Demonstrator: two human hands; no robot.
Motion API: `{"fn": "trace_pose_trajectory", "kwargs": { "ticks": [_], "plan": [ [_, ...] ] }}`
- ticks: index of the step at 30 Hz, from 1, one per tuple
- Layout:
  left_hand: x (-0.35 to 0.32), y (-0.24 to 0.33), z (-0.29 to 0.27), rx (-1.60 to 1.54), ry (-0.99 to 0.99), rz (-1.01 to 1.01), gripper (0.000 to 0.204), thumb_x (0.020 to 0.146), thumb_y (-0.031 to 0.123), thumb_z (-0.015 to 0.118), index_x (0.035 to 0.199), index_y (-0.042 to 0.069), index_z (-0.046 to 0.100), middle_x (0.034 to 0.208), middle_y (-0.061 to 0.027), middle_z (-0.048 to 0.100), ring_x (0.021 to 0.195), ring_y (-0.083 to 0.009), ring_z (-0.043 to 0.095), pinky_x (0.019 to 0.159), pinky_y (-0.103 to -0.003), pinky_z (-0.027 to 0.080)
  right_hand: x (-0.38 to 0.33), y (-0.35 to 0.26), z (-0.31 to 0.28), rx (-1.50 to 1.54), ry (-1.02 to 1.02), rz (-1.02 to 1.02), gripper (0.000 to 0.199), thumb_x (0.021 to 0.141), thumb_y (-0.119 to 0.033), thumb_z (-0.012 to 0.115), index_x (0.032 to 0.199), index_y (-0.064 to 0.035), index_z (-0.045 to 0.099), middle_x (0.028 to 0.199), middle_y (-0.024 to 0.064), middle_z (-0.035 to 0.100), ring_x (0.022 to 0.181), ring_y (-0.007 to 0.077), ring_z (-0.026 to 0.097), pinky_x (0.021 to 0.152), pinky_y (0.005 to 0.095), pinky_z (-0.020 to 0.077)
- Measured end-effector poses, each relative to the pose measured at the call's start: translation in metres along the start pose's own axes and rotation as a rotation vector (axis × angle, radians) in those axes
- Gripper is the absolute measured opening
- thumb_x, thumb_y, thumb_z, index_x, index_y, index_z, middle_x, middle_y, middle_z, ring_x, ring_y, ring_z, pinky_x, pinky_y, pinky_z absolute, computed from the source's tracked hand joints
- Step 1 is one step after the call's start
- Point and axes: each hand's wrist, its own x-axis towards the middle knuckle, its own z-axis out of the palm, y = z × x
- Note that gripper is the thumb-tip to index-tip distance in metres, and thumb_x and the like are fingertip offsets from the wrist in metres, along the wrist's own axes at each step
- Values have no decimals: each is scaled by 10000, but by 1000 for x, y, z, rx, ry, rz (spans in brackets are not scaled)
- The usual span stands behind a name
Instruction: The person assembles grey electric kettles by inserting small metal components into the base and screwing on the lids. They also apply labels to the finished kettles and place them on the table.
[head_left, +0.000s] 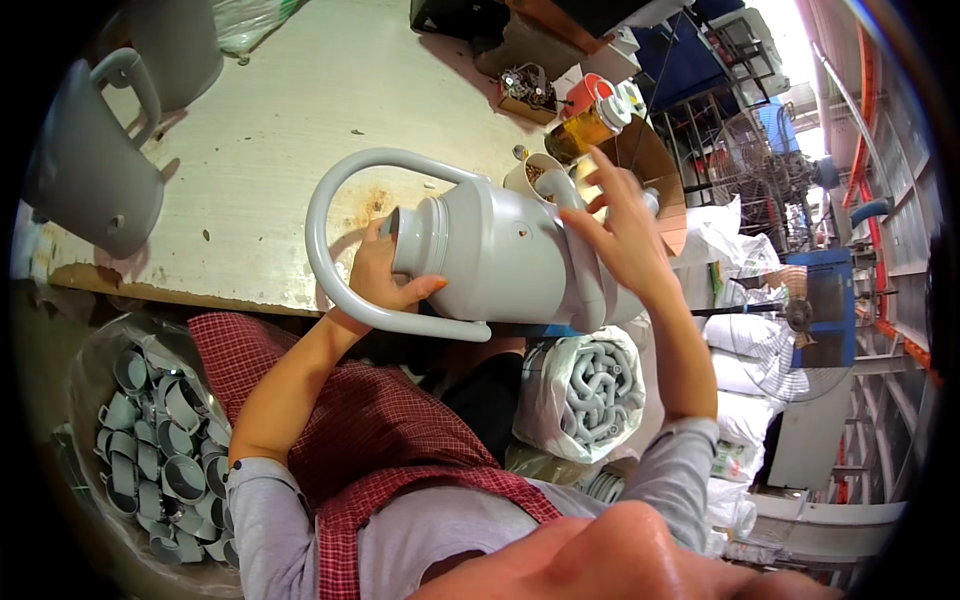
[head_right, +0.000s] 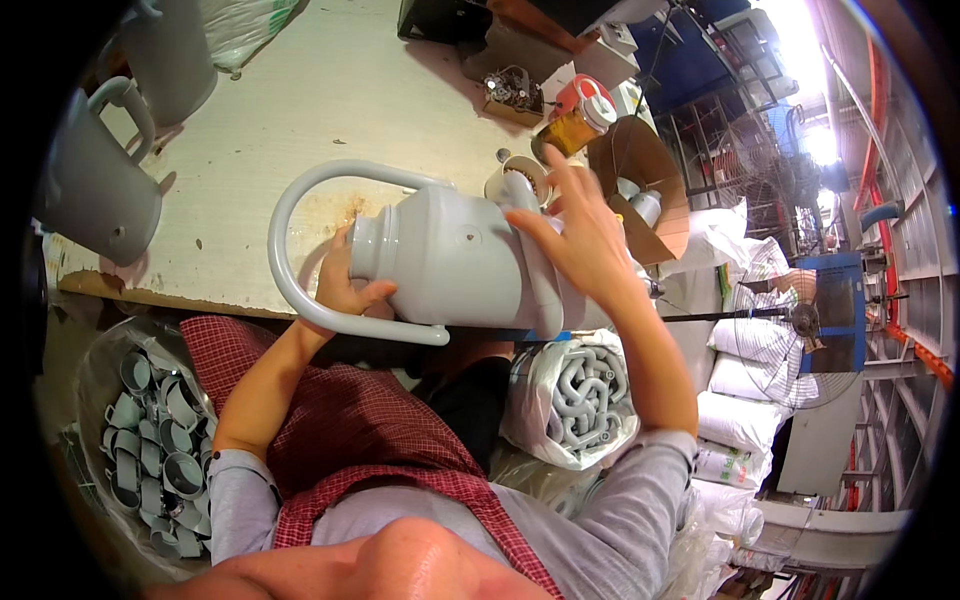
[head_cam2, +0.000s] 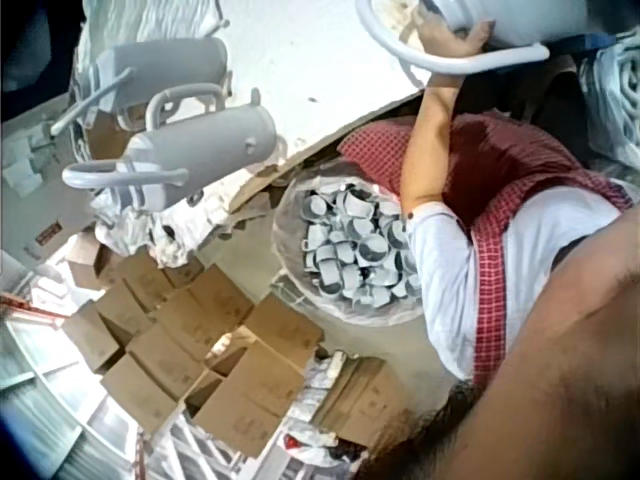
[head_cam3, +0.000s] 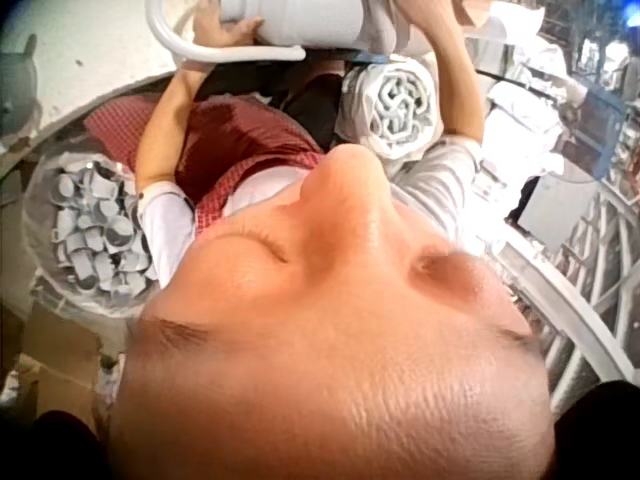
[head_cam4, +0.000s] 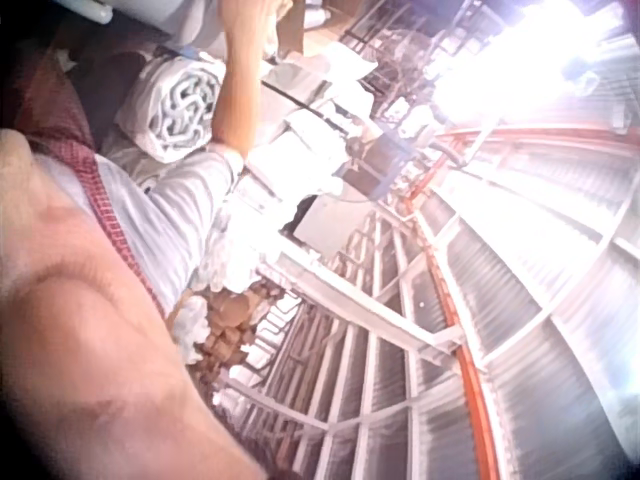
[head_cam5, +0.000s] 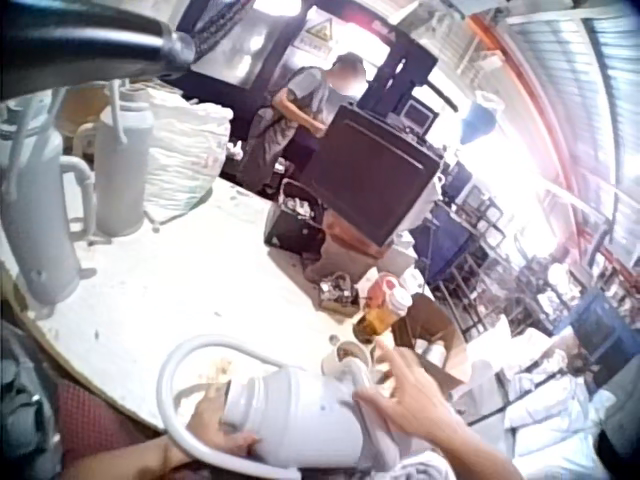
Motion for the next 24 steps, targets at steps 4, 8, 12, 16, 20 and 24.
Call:
{"fn": "trace_pose_trajectory", "kwargs": {
  "ticks": [4,8,12,16,20,24],
  "plan": [
    [1,-7,-2,33,-22,29,557,783,511,678,1060,29,642,972,-141,673,1011,-335,594,1007,-474,292,22,4,-9,198,-257,51,405,887,-156,597,1263,-23,525,1075,190,630,894,282,626,771,344,502],
    [-3,-10,-2,50,3,69,582,770,504,691,1098,28,626,1026,-146,663,1030,-329,585,1008,-474,294,7,-9,-28,-184,-25,-502,365,817,-159,694,1161,-79,600,930,114,648,746,259,645,655,336,511],
    [-1,-15,1,43,16,87,562,754,478,716,1080,27,635,944,-139,673,970,-327,600,999,-455,308,2,-16,-14,-257,-132,-503,372,767,-251,759,1082,-108,622,883,74,645,703,268,640,598,351,508],
    [-2,-15,4,79,48,99,537,743,478,731,1026,29,651,851,-124,672,853,-311,620,985,-443,320,5,-23,-9,-278,-208,-479,333,787,-254,746,1064,-118,624,879,79,648,722,279,637,616,358,510],
    [0,-15,5,50,88,76,543,728,501,739,953,15,651,788,-123,657,808,-301,618,967,-440,340,9,-23,-6,-247,-241,-459,320,802,-252,737,1066,-111,622,898,99,653,746,305,639,644,372,512],
    [1,-10,3,25,120,71,555,715,519,745,916,11,649,730,-123,639,778,-305,613,947,-438,359,14,-22,-6,-208,-280,-450,328,811,-249,732,1085,-106,624,929,113,660,778,315,647,665,371,516]
  ]
}}
